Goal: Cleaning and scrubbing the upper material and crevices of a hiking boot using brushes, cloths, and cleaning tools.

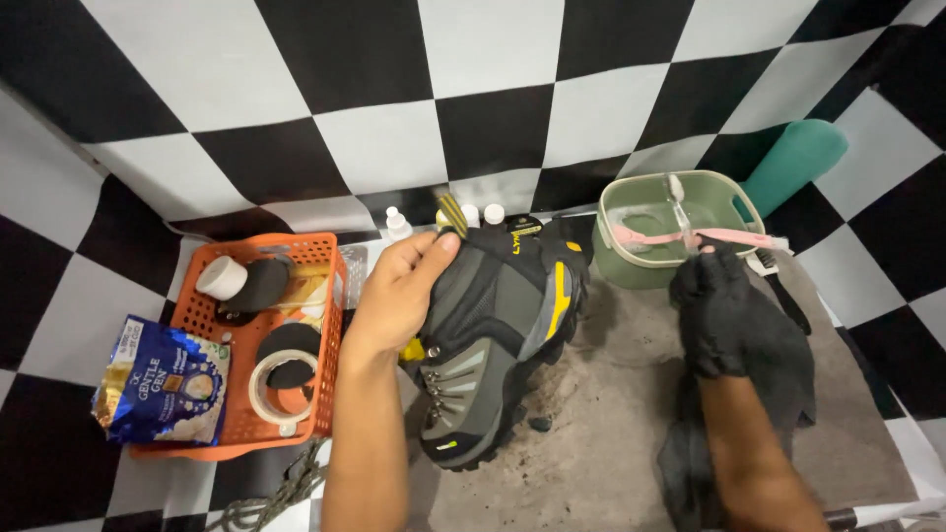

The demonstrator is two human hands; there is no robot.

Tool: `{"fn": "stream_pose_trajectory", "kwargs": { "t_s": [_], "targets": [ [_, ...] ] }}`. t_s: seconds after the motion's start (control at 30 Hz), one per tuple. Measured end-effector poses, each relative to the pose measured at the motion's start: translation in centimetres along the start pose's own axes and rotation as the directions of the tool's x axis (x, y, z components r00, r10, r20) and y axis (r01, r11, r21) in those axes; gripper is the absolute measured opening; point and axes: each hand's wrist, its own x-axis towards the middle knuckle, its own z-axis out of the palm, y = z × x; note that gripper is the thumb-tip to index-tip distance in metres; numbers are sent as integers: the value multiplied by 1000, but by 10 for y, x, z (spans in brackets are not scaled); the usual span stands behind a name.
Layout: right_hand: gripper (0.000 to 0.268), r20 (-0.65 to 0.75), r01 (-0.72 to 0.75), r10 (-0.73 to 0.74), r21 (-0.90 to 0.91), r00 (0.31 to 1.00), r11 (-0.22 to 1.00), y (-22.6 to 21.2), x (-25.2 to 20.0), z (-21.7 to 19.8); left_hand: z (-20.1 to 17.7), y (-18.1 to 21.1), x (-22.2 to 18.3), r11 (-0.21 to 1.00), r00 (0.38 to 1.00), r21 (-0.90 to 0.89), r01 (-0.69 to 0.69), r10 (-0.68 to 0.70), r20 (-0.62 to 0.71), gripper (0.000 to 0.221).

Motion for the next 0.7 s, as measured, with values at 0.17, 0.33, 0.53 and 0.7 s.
{"fn": "stream_pose_trajectory", "kwargs": {
  "t_s": [0.17, 0.33, 0.53, 0.7],
  "targets": [
    [17, -113, 117, -110, 53, 987, 992, 17, -8, 27, 22, 16, 4, 991, 992, 120, 53, -66, 106, 33],
    [16, -257, 143, -145, -27, 955, 989, 17, -22, 46, 34, 41, 0, 955, 971, 290, 65, -128, 204, 31],
    [16, -302, 98, -129, -117, 944, 988, 49, -24, 26, 46, 37, 8, 769, 916, 639, -29, -236, 325, 38],
    [15, -274, 21, -88, -239, 958, 971, 52, -39, 37, 67, 2, 33, 640, 862, 761, -105, -323, 390, 41]
  ]
}}
